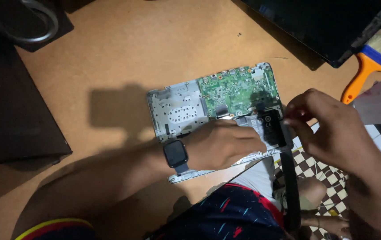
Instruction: The person uses a screwdriver to remove screws from a laptop chassis, then uses a brush to clean a removed component. The person continues to unscrew and handle internal parts of the laptop.
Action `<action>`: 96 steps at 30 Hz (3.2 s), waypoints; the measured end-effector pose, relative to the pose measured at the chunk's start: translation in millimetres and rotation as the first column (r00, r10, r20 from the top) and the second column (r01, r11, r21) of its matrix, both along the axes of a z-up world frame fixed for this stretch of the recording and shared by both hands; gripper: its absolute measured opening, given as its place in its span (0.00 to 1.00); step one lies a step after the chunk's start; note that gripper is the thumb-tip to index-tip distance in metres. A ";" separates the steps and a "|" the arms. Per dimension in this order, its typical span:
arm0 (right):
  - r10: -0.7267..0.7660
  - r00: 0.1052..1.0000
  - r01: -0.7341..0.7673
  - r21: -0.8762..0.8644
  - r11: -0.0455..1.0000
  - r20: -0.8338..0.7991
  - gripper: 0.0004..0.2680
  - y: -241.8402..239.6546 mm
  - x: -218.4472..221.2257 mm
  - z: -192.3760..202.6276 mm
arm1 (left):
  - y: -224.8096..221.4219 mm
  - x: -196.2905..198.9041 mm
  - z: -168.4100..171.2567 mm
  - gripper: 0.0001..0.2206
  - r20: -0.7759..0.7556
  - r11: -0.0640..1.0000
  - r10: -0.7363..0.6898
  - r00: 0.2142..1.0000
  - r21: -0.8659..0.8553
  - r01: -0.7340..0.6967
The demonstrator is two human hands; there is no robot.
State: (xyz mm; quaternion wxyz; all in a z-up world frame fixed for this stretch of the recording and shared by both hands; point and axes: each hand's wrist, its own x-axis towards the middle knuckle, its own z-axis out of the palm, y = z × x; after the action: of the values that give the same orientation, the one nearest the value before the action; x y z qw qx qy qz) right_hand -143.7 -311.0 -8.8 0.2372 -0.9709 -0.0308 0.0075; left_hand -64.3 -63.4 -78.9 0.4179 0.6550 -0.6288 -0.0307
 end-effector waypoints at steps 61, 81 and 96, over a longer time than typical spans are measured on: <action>-0.626 0.766 0.227 0.973 0.048 -0.148 0.04 52.0 -66.5 -77.1 | 4.0 -13.0 27.8 0.22 0.060 0.971 0.240 0.969 -0.004 -0.240; -0.375 0.896 0.279 0.356 0.892 0.238 0.08 3.0 -30.5 -38.5 | 2.1 -21.9 12.2 0.17 0.243 0.987 -0.020 0.970 0.160 -0.020; -0.266 0.927 0.188 0.285 0.940 0.264 0.08 -1.3 -24.5 -36.2 | 1.4 -23.7 10.0 0.16 0.178 0.986 -0.005 0.984 0.166 -0.025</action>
State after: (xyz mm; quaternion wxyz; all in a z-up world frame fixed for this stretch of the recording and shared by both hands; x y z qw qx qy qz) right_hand -168.2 -312.3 -45.0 0.3516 -0.9193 0.0466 -0.1708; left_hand -88.0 -62.0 -68.9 0.3036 0.6911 -0.6555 -0.0229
